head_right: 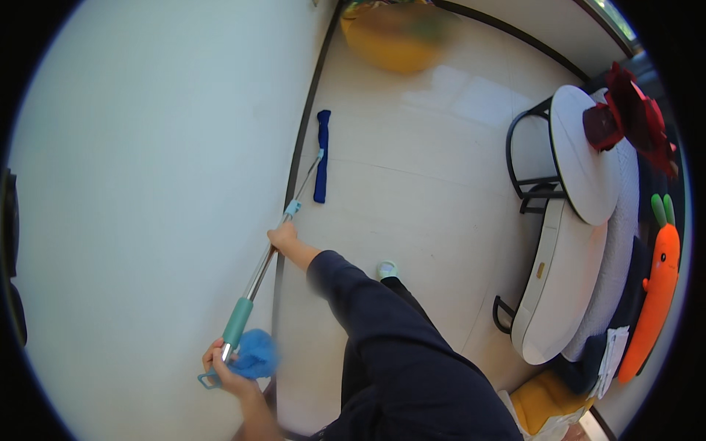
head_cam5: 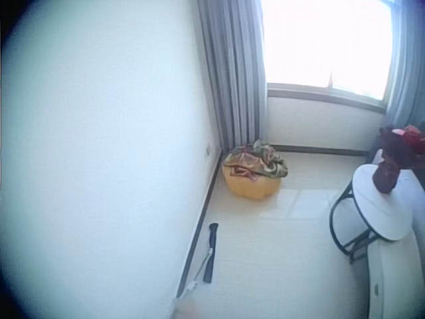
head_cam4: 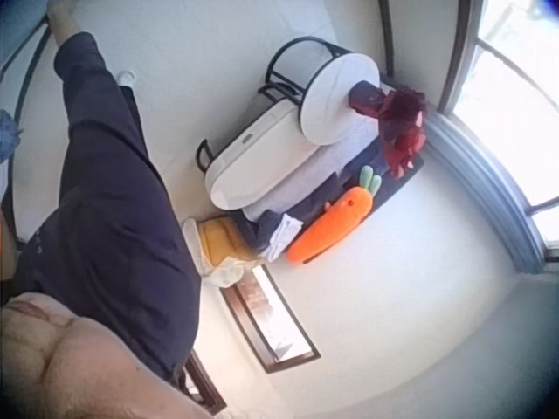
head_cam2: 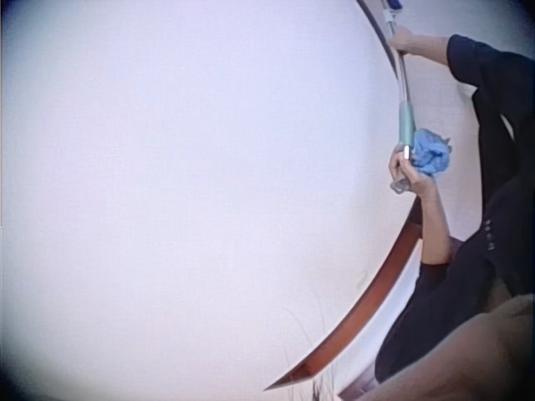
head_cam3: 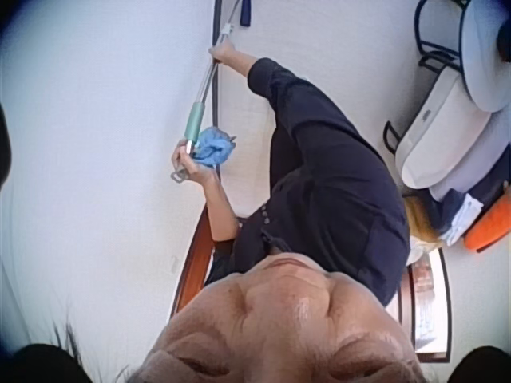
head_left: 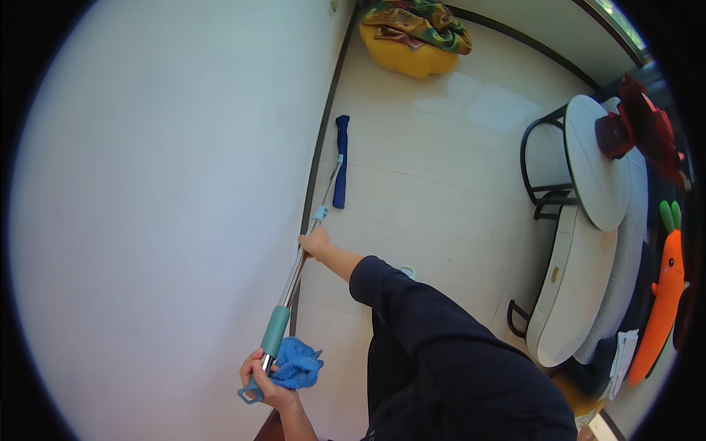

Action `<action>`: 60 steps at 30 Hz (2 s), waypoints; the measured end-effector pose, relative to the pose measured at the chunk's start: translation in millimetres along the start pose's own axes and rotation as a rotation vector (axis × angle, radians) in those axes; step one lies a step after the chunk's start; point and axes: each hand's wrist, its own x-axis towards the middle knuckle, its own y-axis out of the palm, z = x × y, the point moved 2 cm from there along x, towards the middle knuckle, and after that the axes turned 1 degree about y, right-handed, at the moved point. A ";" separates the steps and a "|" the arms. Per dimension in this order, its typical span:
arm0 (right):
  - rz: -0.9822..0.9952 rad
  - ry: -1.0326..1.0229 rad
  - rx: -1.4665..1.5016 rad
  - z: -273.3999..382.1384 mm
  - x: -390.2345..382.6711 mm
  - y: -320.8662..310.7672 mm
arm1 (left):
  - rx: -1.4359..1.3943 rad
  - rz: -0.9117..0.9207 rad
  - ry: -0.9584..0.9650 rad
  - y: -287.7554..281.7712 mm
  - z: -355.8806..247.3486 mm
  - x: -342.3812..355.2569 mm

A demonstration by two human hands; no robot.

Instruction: The person mops a tiled floor in a living area using a blue mop and a cloth. They move around furniture, dip the mop into a red bucket in an adjacent bathroom, and continue mopping the living room floor.

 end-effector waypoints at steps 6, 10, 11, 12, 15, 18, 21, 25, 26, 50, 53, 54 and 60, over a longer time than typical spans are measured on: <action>-0.268 -0.056 0.270 36.7 68.2 -122.6 | -0.094 0.351 0.073 111.3 7.6 -14.3; -0.172 -0.054 0.599 26.0 65.8 -197.1 | -0.079 0.646 0.168 149.3 -0.3 -29.2; -0.181 -0.047 0.636 21.9 53.8 -206.1 | -0.060 0.693 0.174 147.1 0.4 -32.0; -0.191 -0.050 0.675 15.3 44.1 -213.9 | -0.058 0.731 0.202 142.6 0.9 -34.3; -0.241 -0.068 0.775 -21.3 5.2 -215.1 | -0.040 0.822 0.243 114.6 0.1 -37.1; -0.252 -0.060 0.886 -55.5 -27.6 -201.3 | 0.007 1.018 0.340 84.4 -14.6 -26.9; -0.243 -0.004 0.976 -102.5 -79.3 -157.2 | 0.105 1.132 0.402 29.8 -41.8 -22.8; -0.223 0.090 1.052 -145.1 -143.1 -84.6 | 0.122 1.257 0.428 -38.5 -69.3 7.9; -0.159 0.173 1.087 -160.1 -158.7 -63.7 | 0.130 1.272 0.421 -59.8 -74.6 14.5; -0.179 -0.106 0.540 -57.7 41.8 -153.4 | -0.104 0.595 0.299 56.4 47.9 -99.9; -0.183 -0.070 0.533 -35.5 43.4 -191.2 | -0.036 0.656 0.394 103.7 32.0 -117.7; -0.188 -0.067 0.604 -29.1 41.5 -207.6 | -0.028 0.683 0.440 117.4 27.1 -122.6; -0.219 -0.075 0.953 -35.1 4.0 -289.3 | -0.053 0.943 0.481 155.6 -7.0 -149.2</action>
